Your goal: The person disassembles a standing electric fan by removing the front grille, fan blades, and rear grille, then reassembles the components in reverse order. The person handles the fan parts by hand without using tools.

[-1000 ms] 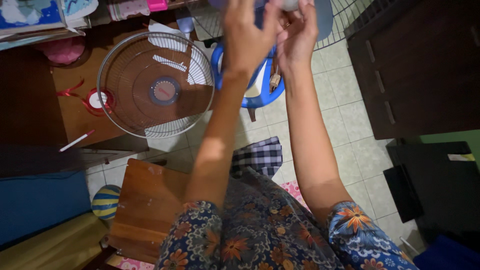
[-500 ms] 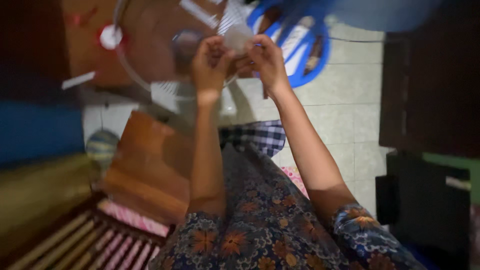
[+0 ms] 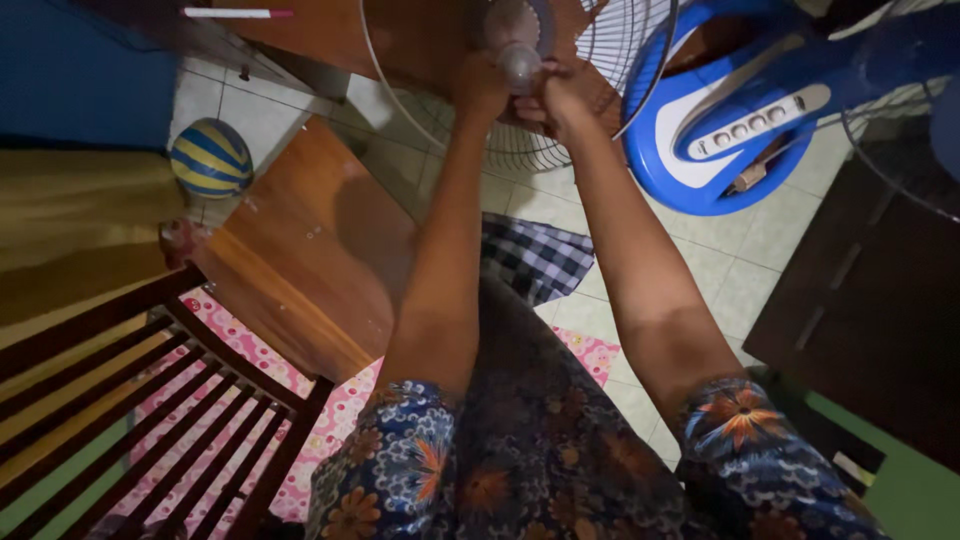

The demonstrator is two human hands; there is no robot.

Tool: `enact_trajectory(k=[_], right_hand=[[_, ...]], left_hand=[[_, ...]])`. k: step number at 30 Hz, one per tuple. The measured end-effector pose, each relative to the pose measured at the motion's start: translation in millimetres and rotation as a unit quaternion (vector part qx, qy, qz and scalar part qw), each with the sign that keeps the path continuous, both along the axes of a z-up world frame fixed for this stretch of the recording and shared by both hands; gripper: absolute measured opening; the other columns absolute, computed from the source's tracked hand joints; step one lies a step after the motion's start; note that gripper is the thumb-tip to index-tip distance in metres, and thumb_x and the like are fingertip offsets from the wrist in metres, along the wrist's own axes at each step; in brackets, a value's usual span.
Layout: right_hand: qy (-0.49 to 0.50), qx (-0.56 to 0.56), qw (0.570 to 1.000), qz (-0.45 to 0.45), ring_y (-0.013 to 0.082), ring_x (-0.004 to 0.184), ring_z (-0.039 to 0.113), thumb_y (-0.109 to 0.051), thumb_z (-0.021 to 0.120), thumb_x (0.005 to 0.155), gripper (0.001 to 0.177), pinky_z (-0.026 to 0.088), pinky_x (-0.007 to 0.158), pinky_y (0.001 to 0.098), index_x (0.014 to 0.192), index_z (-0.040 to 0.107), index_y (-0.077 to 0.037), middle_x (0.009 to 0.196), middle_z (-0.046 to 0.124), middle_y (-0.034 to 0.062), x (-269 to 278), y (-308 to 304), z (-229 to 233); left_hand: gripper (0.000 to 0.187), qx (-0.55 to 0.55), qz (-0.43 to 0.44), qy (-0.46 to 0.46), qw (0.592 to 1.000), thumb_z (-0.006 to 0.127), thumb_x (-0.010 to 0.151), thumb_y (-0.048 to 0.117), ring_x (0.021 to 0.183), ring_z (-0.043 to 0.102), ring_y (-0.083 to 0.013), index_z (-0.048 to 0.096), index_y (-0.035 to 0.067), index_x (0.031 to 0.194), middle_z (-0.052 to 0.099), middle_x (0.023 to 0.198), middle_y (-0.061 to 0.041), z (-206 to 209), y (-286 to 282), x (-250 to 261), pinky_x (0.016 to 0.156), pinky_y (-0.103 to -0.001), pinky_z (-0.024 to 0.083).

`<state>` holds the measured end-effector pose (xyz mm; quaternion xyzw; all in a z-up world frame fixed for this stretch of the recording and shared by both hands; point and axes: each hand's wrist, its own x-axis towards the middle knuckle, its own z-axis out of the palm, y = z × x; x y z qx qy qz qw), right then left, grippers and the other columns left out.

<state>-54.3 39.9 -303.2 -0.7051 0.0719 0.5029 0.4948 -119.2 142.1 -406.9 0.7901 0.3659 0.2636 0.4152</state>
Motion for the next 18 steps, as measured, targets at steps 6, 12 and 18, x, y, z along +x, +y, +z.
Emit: enact_trajectory(k=[6, 12, 18], right_hand=[[-0.107, 0.055, 0.992, -0.049, 0.0203, 0.058, 0.059, -0.013, 0.042, 0.088, 0.027, 0.05, 0.044, 0.0276, 0.115, 0.049, -0.013, 0.085, 0.061, 0.0136, -1, -13, 35], [-0.522, 0.066, 0.85, 0.033, 0.0084, 0.062, 0.054, -0.003, 0.056, 0.08, 0.024, 0.045, 0.055, 0.0214, 0.104, 0.058, -0.005, 0.071, 0.062, 0.0041, -21, -50, 103], [-0.611, 0.14, 0.762, -0.161, 0.0033, 0.063, 0.048, -0.006, 0.055, 0.086, 0.006, 0.04, 0.055, 0.0188, 0.092, 0.055, -0.003, 0.07, 0.056, -0.0011, -41, -109, 212]], left_hand=[[0.017, -0.004, -0.039, -0.026, 0.999, 0.059, 0.06, 0.015, 0.065, 0.06, -0.0347, 0.064, 0.003, 0.071, 0.061, 0.067, -0.02, 32, 3, -14, 0.057, -0.041, 0.047], [0.02, -0.056, 0.028, -0.189, 0.98, 0.061, 0.073, 0.016, 0.065, 0.062, -0.0218, 0.059, 0.004, 0.089, 0.063, 0.073, -0.01, 188, -46, -1, 0.058, -0.032, 0.049], [0.006, -0.09, -0.152, -0.381, 0.907, 0.059, 0.083, 0.008, 0.068, 0.06, -0.0099, 0.058, 0.004, 0.088, 0.061, 0.078, -0.004, 342, -135, 17, 0.063, -0.023, 0.049]])
